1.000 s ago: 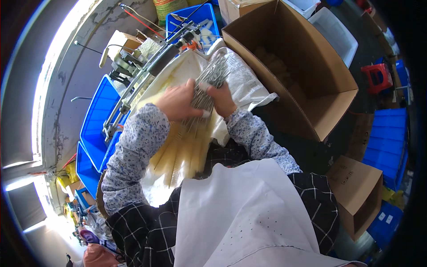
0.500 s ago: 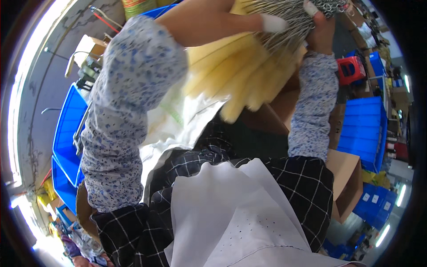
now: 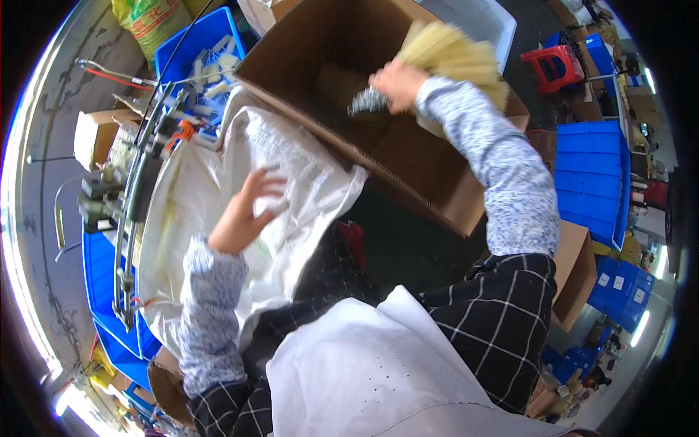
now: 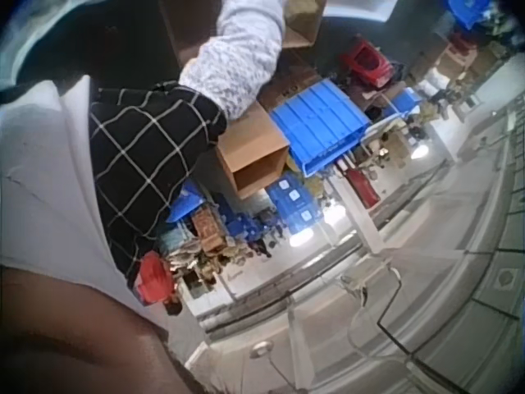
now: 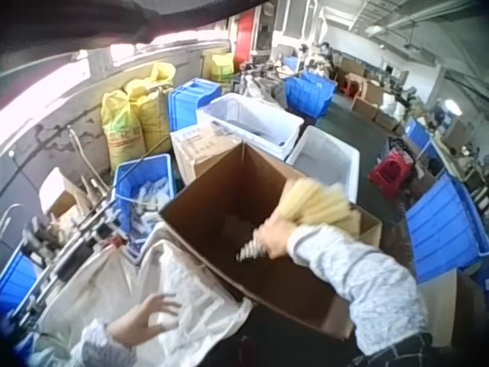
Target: Assembling industrial brushes using a fixture and packing them into a cardboard box.
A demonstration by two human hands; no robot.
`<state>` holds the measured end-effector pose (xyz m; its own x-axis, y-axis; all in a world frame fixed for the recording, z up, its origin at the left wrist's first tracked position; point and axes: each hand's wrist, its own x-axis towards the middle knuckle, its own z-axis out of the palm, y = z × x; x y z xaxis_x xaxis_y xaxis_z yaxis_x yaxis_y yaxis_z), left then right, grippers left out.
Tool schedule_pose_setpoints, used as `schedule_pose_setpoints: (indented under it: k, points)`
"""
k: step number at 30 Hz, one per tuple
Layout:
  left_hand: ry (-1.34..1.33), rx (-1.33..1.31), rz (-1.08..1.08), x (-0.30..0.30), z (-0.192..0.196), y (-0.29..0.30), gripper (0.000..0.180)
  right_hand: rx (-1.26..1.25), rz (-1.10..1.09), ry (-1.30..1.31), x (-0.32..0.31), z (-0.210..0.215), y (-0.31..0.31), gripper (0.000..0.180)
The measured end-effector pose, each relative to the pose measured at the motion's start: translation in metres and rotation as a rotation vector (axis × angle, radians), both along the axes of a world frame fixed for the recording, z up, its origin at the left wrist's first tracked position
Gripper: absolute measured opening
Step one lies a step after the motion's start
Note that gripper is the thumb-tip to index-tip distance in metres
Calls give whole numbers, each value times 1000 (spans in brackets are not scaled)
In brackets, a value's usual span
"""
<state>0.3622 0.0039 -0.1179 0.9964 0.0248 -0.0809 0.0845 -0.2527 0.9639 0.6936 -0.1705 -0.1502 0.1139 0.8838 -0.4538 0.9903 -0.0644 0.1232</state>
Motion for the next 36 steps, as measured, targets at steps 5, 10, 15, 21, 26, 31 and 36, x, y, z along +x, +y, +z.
schedule_pose_setpoints:
  k: [5,10,15,21,26,31,36]
  points:
    - [167,-157,38,-24,-14,-11,75,-320,192,-33,-14,-208,-44,13]
    - [293,-238,34,-12,-28,-17,70,-479,147,113,-29,-382,-128,15]
    - [509,-237,88,2,-29,-7,49,-718,162,90,-20,-434,-112,20]
    - [759,-641,343,16,-11,-13,18,-724,20,-10,4,-435,-137,30]
    - [792,-776,352,22,-6,-16,13,-712,-155,-145,37,-422,-161,48]
    - [755,-794,351,27,-11,-16,12,-868,184,-706,50,-454,-238,53]
    - [774,-738,404,18,-3,-17,12,-644,-58,-445,9,-410,-163,47]
